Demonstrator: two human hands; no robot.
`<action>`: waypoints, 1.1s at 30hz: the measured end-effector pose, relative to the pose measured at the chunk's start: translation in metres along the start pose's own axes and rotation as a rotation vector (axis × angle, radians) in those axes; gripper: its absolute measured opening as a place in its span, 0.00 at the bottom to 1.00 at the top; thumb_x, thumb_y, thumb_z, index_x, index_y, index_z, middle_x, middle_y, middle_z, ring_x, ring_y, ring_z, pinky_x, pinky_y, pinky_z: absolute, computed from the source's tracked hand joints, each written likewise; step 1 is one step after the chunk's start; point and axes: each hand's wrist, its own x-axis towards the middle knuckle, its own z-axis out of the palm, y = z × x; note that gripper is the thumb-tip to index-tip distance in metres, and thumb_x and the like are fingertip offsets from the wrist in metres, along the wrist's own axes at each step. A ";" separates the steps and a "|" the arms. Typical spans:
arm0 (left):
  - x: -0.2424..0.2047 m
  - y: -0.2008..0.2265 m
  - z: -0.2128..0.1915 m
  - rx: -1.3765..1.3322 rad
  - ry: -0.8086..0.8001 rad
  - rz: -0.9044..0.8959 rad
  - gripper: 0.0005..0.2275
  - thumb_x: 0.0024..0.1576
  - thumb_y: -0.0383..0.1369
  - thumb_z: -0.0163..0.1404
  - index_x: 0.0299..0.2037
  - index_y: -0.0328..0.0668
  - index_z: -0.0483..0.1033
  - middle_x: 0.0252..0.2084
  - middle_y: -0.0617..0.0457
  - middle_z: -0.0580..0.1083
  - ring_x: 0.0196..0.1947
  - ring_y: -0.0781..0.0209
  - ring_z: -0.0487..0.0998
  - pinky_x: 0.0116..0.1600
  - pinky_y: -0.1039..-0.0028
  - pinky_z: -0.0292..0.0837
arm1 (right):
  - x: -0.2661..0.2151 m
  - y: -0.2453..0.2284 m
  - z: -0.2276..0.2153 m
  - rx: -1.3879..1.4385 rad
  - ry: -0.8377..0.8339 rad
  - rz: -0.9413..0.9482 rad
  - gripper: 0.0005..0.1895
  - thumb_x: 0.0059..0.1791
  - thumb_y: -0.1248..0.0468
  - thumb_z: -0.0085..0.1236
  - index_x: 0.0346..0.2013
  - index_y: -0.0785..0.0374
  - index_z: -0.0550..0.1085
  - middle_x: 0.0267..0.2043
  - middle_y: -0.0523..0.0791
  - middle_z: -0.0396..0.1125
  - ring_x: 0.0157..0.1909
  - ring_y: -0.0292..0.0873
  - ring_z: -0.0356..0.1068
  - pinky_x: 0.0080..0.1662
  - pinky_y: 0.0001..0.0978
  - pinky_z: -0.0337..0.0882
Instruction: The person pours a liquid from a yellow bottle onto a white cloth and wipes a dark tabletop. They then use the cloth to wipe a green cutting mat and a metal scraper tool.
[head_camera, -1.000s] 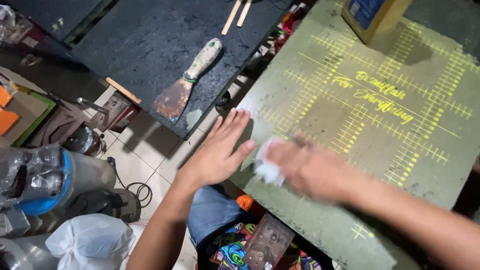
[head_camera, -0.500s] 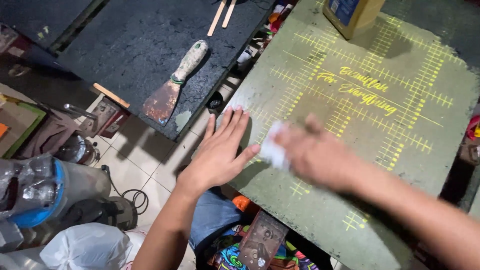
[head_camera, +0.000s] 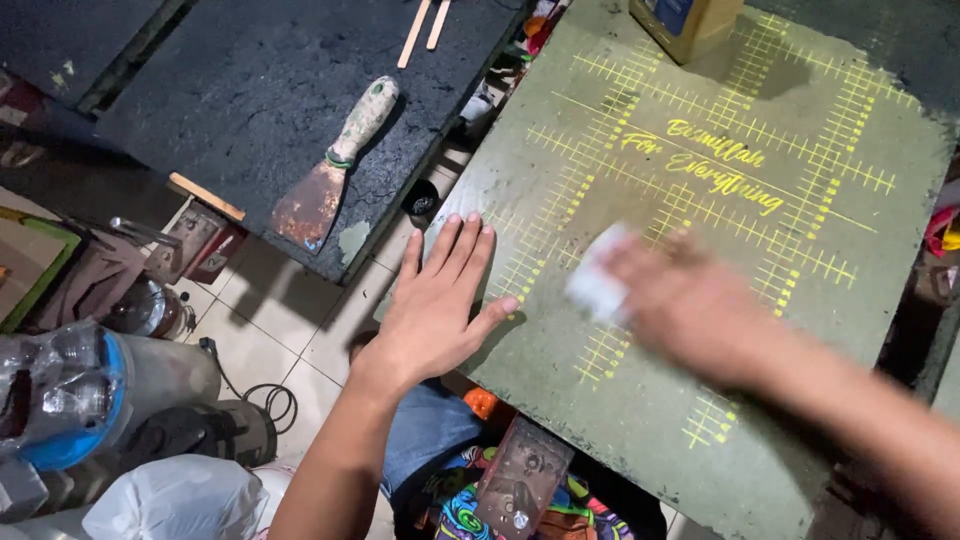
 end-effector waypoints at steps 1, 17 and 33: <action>-0.002 0.002 -0.001 -0.022 -0.004 -0.007 0.37 0.66 0.60 0.26 0.76 0.39 0.44 0.79 0.44 0.45 0.79 0.48 0.38 0.75 0.46 0.27 | -0.009 0.019 -0.013 -0.112 -0.205 0.327 0.09 0.48 0.69 0.53 0.40 0.62 0.79 0.59 0.49 0.68 0.56 0.50 0.72 0.50 0.41 0.79; -0.003 0.064 -0.051 -0.197 -0.455 0.172 0.38 0.61 0.62 0.25 0.76 0.53 0.33 0.79 0.51 0.29 0.75 0.41 0.18 0.71 0.42 0.07 | -0.031 0.013 0.000 -0.116 -0.055 0.371 0.13 0.51 0.69 0.45 0.46 0.67 0.76 0.55 0.54 0.72 0.57 0.56 0.71 0.64 0.51 0.71; 0.011 0.092 0.016 -0.088 -0.105 0.467 0.42 0.62 0.65 0.30 0.76 0.38 0.43 0.79 0.43 0.46 0.78 0.43 0.39 0.75 0.45 0.26 | -0.081 -0.038 0.010 -0.113 -0.004 0.366 0.13 0.55 0.66 0.44 0.42 0.72 0.76 0.58 0.62 0.68 0.57 0.65 0.70 0.66 0.57 0.69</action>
